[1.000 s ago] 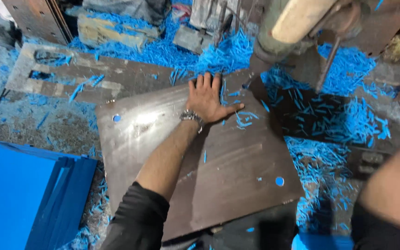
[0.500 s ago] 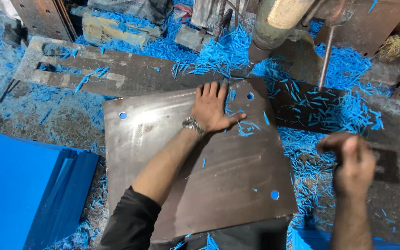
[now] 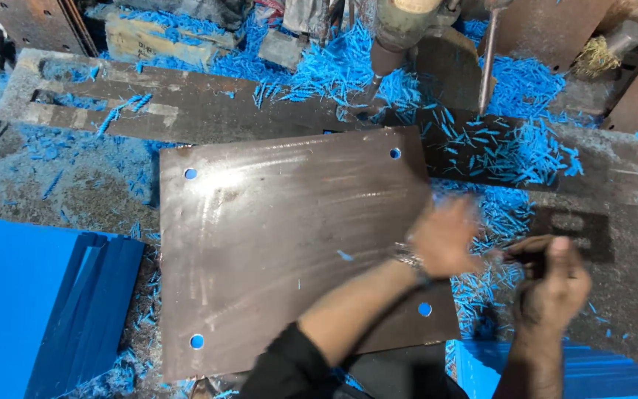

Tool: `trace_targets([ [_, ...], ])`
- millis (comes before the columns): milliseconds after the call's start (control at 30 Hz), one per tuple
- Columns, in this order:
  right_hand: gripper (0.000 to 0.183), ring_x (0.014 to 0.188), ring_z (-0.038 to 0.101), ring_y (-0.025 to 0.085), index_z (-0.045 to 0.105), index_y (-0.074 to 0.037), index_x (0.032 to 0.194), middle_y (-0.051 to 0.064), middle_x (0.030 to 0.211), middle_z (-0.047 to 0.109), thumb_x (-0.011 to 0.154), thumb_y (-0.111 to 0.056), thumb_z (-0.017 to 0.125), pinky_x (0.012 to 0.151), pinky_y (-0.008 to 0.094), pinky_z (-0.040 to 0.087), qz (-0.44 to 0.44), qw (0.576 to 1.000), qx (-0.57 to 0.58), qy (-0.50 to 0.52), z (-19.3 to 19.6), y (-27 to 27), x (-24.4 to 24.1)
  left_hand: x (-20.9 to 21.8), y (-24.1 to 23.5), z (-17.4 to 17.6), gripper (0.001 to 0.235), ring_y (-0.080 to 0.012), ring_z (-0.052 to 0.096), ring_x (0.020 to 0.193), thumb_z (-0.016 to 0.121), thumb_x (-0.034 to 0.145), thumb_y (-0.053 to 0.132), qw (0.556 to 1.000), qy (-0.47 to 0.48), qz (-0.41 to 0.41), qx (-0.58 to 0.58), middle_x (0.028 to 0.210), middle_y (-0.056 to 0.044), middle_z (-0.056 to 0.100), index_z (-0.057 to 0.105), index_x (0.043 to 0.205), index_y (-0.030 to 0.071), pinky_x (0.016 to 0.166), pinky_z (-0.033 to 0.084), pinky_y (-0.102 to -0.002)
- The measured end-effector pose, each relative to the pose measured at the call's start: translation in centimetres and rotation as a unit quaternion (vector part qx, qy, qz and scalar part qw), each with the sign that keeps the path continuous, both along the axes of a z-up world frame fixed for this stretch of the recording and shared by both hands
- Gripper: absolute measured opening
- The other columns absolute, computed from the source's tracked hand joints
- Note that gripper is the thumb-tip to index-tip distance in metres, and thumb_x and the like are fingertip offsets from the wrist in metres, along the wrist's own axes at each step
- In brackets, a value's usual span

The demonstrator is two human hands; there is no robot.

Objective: The person holds a square metal plate on a drill press table and drills holes through it, using a rod to clear blue plastic shavings from the bit and plate between holes. They reposition the plate to drill each corner, then place the finished plate onto a stack of blue plastic sheets.

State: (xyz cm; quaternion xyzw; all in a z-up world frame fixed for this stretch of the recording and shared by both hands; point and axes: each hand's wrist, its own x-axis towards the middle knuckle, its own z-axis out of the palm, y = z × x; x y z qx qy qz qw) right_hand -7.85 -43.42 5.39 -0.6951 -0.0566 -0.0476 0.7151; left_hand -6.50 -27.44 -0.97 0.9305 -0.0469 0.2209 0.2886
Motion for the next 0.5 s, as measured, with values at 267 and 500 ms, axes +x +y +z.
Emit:
trace_targets([
  [267,0.023,0.093,0.061,0.02,0.064,0.002,0.12,0.012,0.108,0.068,0.121,-0.018,0.054,0.091,0.032,0.051,0.013,0.969,-0.246,-0.035,0.3,-3.0,-1.3,-7.0,-14.8,-9.9,0.024,-0.0321,0.068,0.103,0.053,0.086,0.037,0.927,0.028,-0.373,0.044,0.105,-0.004,0.075,0.069,0.098,0.024,0.097,0.05,-0.061],
  [500,0.036,0.081,0.07,0.028,0.074,-0.001,0.115,0.015,0.096,0.076,0.096,-0.031,0.071,0.073,0.039,0.053,0.092,0.863,-0.495,0.036,-4.0,0.7,-3.2,-25.6,11.3,5.6,0.058,-0.0409,0.047,0.136,0.07,0.074,0.021,0.965,0.082,-0.247,-0.034,0.142,-0.024,0.051,0.057,0.127,0.0,0.119,0.033,-0.058],
])
